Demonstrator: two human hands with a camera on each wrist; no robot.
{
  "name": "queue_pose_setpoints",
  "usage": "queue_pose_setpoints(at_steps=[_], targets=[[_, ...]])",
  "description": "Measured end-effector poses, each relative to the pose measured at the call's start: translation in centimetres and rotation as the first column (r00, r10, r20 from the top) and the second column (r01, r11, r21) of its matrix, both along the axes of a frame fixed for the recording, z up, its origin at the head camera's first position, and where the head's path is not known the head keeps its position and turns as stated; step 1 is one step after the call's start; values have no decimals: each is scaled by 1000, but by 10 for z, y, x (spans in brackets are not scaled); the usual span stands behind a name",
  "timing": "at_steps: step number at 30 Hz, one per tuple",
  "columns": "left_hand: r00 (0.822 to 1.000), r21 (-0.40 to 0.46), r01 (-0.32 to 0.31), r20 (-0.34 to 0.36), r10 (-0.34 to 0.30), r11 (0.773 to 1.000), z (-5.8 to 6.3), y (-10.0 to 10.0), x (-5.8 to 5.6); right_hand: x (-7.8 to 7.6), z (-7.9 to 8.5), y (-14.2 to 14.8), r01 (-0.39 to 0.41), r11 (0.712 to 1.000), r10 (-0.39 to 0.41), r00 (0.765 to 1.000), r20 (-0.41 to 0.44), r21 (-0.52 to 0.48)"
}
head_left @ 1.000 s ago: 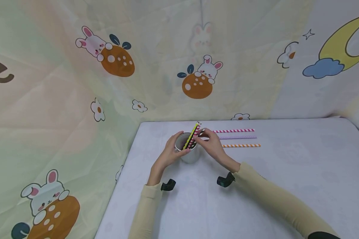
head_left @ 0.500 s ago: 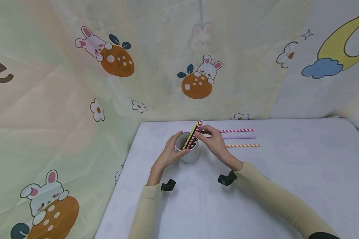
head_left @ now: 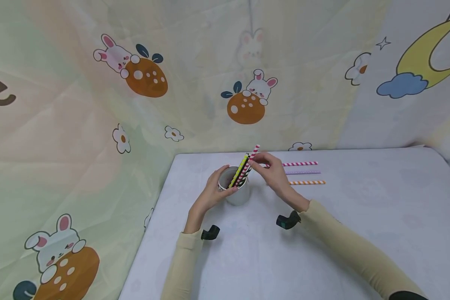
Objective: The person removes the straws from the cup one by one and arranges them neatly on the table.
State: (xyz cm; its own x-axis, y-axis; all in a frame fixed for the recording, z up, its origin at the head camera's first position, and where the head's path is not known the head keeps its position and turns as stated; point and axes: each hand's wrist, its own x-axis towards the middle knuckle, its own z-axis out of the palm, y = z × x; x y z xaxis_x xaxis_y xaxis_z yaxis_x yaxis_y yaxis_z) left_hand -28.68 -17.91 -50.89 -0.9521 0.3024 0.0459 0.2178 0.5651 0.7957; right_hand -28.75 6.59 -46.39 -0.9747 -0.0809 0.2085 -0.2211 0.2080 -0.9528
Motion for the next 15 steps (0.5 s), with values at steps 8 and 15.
queue_pose_setpoints(at_steps=[8,15], targets=[[1000,-1,-8,-2,8,1000,0,2,-1,-4,11,12,25,1000,-25,999,-30,-18],[1000,-1,-6,1,6,1000,1,1,0,-3,23,21,30,996,-31,999,-16,-87]])
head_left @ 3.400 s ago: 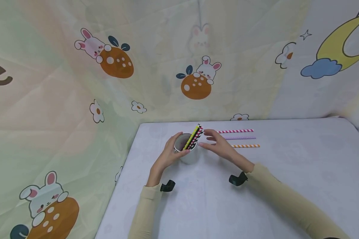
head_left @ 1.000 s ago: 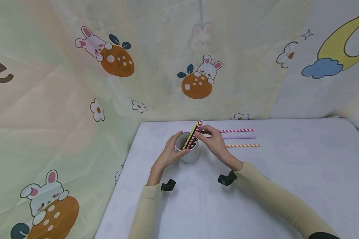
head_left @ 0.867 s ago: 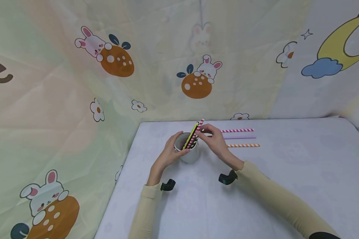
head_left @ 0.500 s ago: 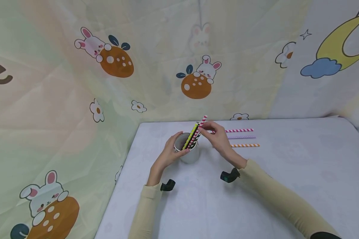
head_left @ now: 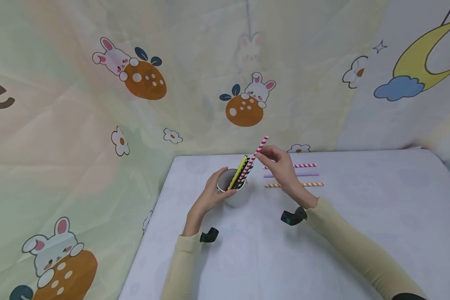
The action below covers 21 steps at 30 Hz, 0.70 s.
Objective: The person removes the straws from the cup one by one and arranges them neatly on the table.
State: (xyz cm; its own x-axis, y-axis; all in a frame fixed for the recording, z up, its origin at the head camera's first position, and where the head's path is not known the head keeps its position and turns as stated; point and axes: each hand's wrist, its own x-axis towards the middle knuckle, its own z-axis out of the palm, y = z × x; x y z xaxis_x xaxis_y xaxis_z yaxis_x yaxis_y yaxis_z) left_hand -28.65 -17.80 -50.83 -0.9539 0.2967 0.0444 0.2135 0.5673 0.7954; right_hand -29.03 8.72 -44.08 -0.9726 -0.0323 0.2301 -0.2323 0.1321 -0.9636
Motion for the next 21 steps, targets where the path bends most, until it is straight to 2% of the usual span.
queue_pose_setpoints(at_steps=[9,17,21], targets=[[1000,-5,1,1,-1,1000,-2,0,1,0,9,9,24,1000,-24,1000,-5,-9],[1000,-3,8,-10,-8,1000,-1,0,0,2,25,21,25,997,-27,999,-31,-69],[1000,-10,12,-16,-13,1000,-1,-1,0,3,30,26,39,998,-42,998,-48,-58]])
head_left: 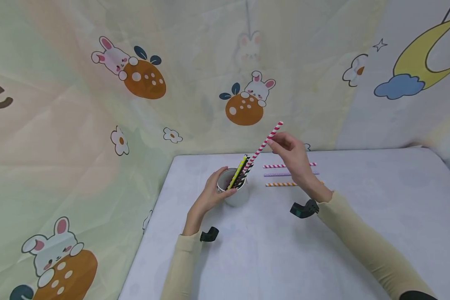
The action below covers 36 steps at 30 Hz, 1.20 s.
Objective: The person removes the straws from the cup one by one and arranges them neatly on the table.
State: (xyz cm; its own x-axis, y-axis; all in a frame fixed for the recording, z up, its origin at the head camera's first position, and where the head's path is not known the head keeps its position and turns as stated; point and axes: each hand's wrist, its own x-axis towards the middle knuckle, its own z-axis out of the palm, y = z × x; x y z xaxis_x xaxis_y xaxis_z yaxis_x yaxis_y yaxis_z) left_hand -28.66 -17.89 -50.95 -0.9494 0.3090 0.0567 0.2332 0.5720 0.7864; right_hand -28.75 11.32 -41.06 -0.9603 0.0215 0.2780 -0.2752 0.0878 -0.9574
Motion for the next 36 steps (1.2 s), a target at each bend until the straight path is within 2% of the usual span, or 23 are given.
queue_pose_setpoints(at_steps=[13,26,31,36], targets=[[1000,9,-9,1,9,1000,1,1,2,3,14,13,-33,998,28,996,-90,-56],[1000,-2,0,-5,0,1000,1,0,2,11,27,30,-45,996,35,991,-133,-78],[1000,-6,-2,-3,2,1000,1,0,2,14,29,36,-26,1000,23,991,-133,-16],[1000,4,1,-5,-1,1000,2,1,1,17,28,42,-39,996,50,991,-128,85]])
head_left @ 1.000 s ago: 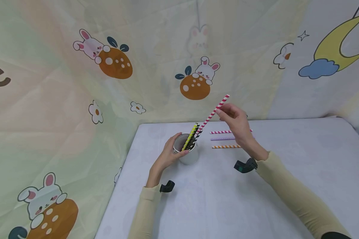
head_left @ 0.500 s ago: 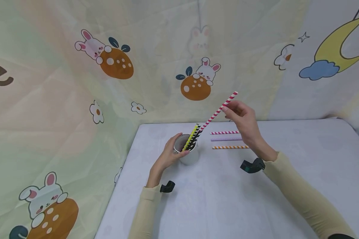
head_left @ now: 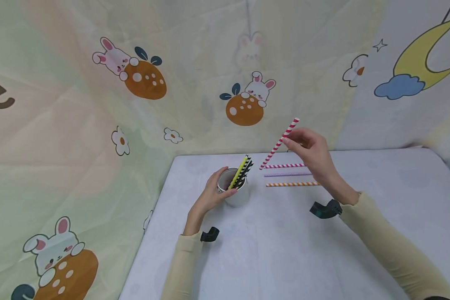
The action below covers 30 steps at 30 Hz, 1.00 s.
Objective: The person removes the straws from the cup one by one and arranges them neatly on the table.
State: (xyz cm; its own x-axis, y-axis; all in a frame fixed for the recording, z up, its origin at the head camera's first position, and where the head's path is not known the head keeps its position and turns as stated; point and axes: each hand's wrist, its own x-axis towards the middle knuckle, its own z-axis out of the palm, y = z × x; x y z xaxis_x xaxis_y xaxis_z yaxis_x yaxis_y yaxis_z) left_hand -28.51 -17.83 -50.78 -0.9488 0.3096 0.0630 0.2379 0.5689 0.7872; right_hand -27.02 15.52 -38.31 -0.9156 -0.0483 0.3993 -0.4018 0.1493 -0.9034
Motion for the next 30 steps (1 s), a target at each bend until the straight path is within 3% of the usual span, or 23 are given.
queue_pose_setpoints(at_steps=[5,12,20,30], targets=[[1000,6,4,0,-4,1000,0,0,0,3,-1,4,1,982,-8,999,37,188],[1000,-6,-2,2,2,1000,-2,-1,-1,1,-9,6,-61,899,41,998,55,433],[1000,-2,-2,19,2,1000,-1,-2,0,3,-21,7,-165,727,142,986,90,666],[1000,5,-1,19,0,1000,-1,-1,-1,7,-35,2,-115,490,111,991,69,864]])
